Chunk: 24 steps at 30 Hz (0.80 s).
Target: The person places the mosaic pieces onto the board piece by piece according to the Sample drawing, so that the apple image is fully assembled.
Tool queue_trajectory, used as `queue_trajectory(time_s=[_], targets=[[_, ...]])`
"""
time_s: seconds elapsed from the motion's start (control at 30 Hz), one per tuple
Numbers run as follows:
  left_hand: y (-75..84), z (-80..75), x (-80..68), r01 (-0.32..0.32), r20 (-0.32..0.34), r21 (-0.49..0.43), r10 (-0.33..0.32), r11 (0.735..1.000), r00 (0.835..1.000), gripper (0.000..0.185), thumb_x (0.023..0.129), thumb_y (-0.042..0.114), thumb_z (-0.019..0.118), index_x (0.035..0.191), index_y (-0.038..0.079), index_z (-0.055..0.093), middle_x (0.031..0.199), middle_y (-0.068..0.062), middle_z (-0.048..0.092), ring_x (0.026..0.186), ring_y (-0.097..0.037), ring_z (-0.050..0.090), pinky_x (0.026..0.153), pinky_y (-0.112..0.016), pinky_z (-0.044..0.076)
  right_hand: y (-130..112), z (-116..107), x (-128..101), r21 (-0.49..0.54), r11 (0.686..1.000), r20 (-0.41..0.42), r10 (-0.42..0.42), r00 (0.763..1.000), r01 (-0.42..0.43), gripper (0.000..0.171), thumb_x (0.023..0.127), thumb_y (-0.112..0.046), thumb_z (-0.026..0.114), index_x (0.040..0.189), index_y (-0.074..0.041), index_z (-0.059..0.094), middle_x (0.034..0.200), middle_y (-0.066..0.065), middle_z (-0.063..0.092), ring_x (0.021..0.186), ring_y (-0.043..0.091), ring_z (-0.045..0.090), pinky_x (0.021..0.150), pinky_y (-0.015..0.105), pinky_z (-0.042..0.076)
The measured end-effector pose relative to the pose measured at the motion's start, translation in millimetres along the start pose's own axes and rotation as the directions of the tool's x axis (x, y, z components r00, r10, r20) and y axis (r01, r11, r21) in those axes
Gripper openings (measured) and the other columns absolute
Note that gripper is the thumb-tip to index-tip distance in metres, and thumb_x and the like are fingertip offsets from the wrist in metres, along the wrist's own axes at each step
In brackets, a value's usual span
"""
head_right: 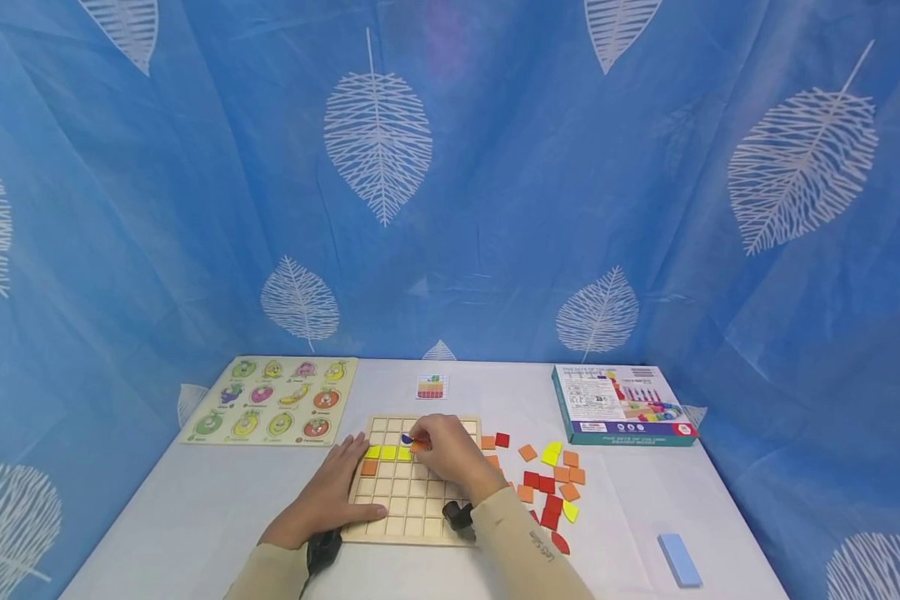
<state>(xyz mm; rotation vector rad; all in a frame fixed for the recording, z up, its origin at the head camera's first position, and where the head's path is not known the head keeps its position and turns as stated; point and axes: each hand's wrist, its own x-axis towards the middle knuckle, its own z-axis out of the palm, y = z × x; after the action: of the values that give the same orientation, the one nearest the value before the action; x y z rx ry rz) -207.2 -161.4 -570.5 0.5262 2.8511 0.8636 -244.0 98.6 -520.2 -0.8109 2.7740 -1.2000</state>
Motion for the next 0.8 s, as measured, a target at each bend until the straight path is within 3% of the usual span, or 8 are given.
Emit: queue_trajectory(time_s=[0.4,0.63,0.8], targets=[[-1.4,-0.3,-0.1,-0.016,-0.008,0.014,0.016,1.0,1.0,0.127,0.073,0.079,0.079,0.161,-0.002,0.035,0.169,-0.019,0.028,0.157,-0.038,0.019,0.127,-0.054,0.013,-20,22,8,-0.036,0.999,0.082,0.031,0.996,-0.028,0.022,0.09,-0.002,0.082,0.11,-0.007,0.077,0.103,-0.006,0.069,0.09,0.007,0.06,0.084,0.028,0.057],[-1.7,-0.8,0.1,-0.027,-0.012,0.007,0.027,1.0,1.0,0.128,0.073,0.079,0.079,0.162,-0.002,0.033,0.169,-0.02,0.028,0.157,-0.038,0.018,0.127,-0.054,0.012,-26,38,13,-0.104,0.993,0.102,-0.04,0.994,0.05,0.023,0.086,0.001,0.083,0.106,-0.008,0.078,0.099,-0.007,0.071,0.086,0.003,0.06,0.081,0.023,0.055],[-1.0,-0.7,-1.0,-0.028,-0.012,0.015,0.028,1.0,1.0,0.128,0.073,0.078,0.079,0.162,-0.002,0.034,0.169,-0.02,0.029,0.157,-0.038,0.019,0.126,-0.055,0.012,-29,45,17,-0.156,0.986,0.128,-0.045,0.991,0.065,0.023,0.084,0.002,0.084,0.102,-0.01,0.077,0.09,-0.01,0.067,0.08,0.003,0.057,0.076,0.022,0.053]])
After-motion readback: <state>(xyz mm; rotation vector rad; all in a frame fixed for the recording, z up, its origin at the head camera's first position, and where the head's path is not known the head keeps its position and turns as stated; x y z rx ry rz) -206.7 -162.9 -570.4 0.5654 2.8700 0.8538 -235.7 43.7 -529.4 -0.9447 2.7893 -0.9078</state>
